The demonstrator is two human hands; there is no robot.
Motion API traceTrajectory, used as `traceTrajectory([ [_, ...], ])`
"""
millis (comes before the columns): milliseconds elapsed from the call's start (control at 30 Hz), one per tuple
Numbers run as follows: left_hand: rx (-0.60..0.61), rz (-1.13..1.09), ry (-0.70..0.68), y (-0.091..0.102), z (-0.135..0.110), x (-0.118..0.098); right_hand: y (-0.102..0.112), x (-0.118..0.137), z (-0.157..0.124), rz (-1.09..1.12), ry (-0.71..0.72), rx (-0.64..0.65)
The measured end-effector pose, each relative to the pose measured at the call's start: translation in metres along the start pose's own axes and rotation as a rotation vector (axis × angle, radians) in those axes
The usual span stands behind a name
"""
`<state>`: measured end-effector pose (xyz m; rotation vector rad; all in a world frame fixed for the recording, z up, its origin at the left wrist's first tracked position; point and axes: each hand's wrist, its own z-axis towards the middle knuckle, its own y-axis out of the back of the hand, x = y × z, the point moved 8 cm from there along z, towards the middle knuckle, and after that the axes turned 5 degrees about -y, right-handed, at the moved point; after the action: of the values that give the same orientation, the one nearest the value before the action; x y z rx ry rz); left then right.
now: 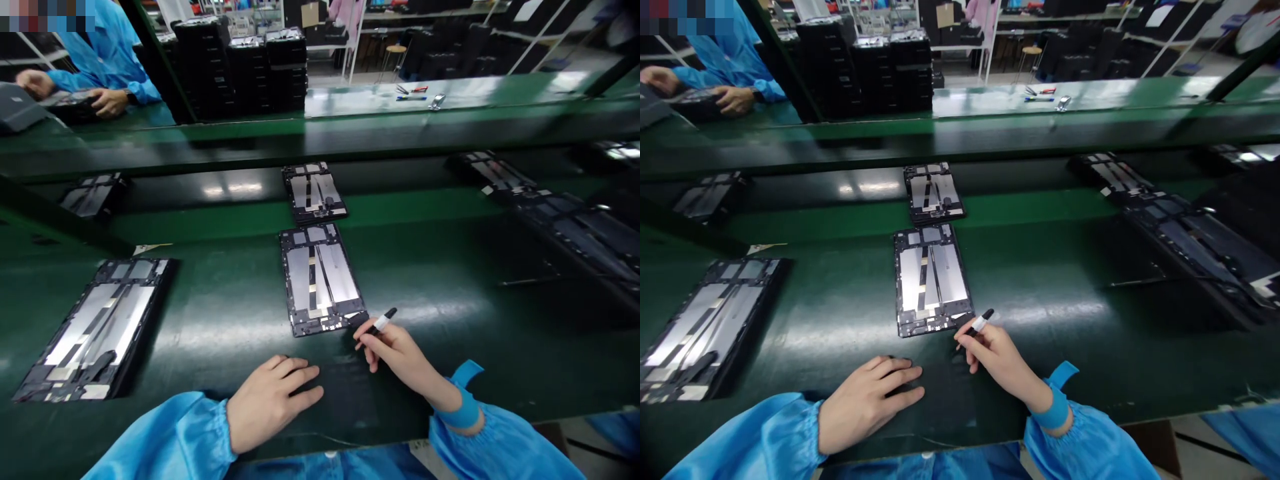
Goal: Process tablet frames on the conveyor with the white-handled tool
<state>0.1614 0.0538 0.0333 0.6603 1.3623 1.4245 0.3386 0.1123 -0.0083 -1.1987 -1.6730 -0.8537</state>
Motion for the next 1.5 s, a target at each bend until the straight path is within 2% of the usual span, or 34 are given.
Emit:
traceTrajectory([
  [100,-0.069,0.004,0.012,0.001,0.002,0.002,-0.012,0.004,0.0,-0.16,-0.015,0.068],
  [233,-0.069,0.05,0.005,-0.009,0.008,0.001,-0.025,0.017,0.005,-0.362,0.044,0.112],
  [367,-0.074,0.055,-0.006,-0.01,0.009,0.001,-0.024,0.025,0.009,-0.431,0.108,0.069],
  [600,-0.094,0.025,-0.007,-0.006,0.008,0.001,-0.028,0.028,0.01,-0.521,0.14,0.114],
  [900,-0.119,0.019,0.008,-0.006,0.009,0.001,-0.031,0.023,0.01,-0.47,0.109,0.105],
  [1033,-0.152,0.04,0.017,0.0,0.008,0.0,-0.023,0.023,0.011,-0.173,0.068,0.109],
  [1100,-0.192,0.045,0.052,0.008,0.005,0.007,-0.016,0.032,0.018,-0.043,0.07,0.081],
  [1167,-0.246,0.055,0.109,0.018,0.002,0.02,-0.014,0.044,0.032,-0.013,0.07,0.059],
  [1333,-0.342,0.101,0.209,0.031,-0.004,0.05,-0.038,0.051,0.073,-0.056,-0.07,0.173],
  [1500,-0.349,0.108,0.204,0.026,-0.004,0.053,-0.049,0.042,0.086,-0.108,-0.153,0.227],
])
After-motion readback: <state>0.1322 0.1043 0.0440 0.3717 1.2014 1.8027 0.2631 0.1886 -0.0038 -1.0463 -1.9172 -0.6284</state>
